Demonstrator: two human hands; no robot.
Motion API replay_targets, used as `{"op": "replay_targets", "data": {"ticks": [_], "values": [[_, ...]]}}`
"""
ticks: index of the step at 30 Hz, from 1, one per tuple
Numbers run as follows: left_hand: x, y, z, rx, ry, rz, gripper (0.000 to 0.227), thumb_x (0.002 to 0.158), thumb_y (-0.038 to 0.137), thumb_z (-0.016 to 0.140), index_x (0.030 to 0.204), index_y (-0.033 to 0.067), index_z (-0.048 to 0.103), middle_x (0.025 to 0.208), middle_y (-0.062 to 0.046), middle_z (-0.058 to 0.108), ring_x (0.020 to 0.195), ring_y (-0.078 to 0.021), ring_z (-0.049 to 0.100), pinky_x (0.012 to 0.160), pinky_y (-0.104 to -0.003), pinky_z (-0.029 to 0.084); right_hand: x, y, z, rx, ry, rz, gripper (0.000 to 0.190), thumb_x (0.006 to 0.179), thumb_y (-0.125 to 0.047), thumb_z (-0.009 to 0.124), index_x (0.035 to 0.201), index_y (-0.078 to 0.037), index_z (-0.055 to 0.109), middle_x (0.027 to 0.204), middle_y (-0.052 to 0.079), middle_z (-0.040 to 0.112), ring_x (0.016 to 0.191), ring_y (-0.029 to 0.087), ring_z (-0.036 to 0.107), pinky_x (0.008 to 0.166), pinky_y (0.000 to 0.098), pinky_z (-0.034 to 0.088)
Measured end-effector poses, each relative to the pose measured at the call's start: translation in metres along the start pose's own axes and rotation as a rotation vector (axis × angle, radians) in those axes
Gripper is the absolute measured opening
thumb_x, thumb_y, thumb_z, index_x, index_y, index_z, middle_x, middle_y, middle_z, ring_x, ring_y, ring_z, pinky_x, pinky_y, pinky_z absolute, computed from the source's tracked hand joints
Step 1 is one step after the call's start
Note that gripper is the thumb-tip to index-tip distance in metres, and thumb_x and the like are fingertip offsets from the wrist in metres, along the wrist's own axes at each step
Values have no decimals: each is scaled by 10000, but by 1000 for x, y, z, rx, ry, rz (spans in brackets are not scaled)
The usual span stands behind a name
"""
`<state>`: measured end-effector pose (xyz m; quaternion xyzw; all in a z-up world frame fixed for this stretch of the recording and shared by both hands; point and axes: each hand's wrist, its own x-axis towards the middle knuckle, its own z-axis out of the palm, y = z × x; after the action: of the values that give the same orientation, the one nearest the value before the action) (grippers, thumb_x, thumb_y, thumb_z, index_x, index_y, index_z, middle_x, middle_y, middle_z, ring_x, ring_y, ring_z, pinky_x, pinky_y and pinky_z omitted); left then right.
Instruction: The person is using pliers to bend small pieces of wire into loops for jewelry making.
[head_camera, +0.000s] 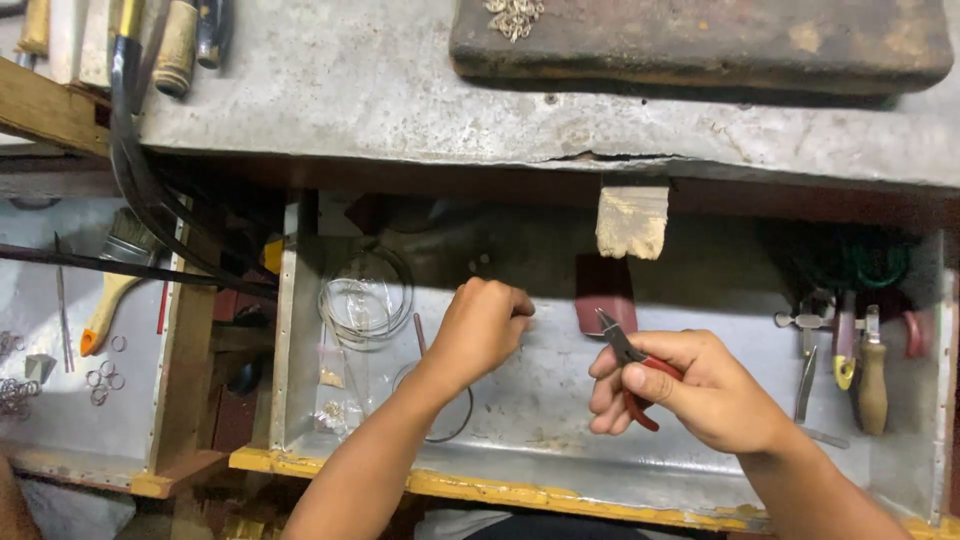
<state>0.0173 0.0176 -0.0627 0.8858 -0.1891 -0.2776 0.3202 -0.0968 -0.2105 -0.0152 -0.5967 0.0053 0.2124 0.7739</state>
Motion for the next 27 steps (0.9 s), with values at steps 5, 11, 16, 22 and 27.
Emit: {"op": "replay_targets", "data": {"ticks": [5,11,16,22,27], "values": [[2,0,-4,76,301,251,190,880,50,620,953,85,792,872,-118,788,776,-361,726,657,-440,545,-2,-1,0,-29,20,-14,326,955,-233,650,1046,66,741,784,201,824,657,362,885,441,318,579],[-6,74,-95,40,1037,776,82,976,-30,630,937,14,687,870,-92,702,751,-269,618,741,-388,475,-3,5,-1,-14,20,-19,307,961,-202,643,1051,77,734,773,207,817,635,358,883,410,289,487],[50,82,-155,80,1054,586,105,967,116,640,875,81,678,843,-56,602,699,-187,581,627,-340,460,-2,-1,3,-36,26,24,288,958,-171,628,1038,81,743,778,211,831,641,352,874,440,320,557],[82,84,-174,-18,956,421,65,889,178,747,879,157,808,723,27,530,636,-131,580,647,-311,514,-1,1,0,-32,29,29,283,960,-162,629,1037,83,747,771,207,827,638,360,882,420,311,526],[79,91,-174,-62,970,518,70,867,67,724,831,127,736,822,11,653,713,-124,618,662,-276,534,-1,1,1,-25,21,23,286,958,-165,632,1048,83,745,784,206,830,647,352,876,432,313,548]]}}
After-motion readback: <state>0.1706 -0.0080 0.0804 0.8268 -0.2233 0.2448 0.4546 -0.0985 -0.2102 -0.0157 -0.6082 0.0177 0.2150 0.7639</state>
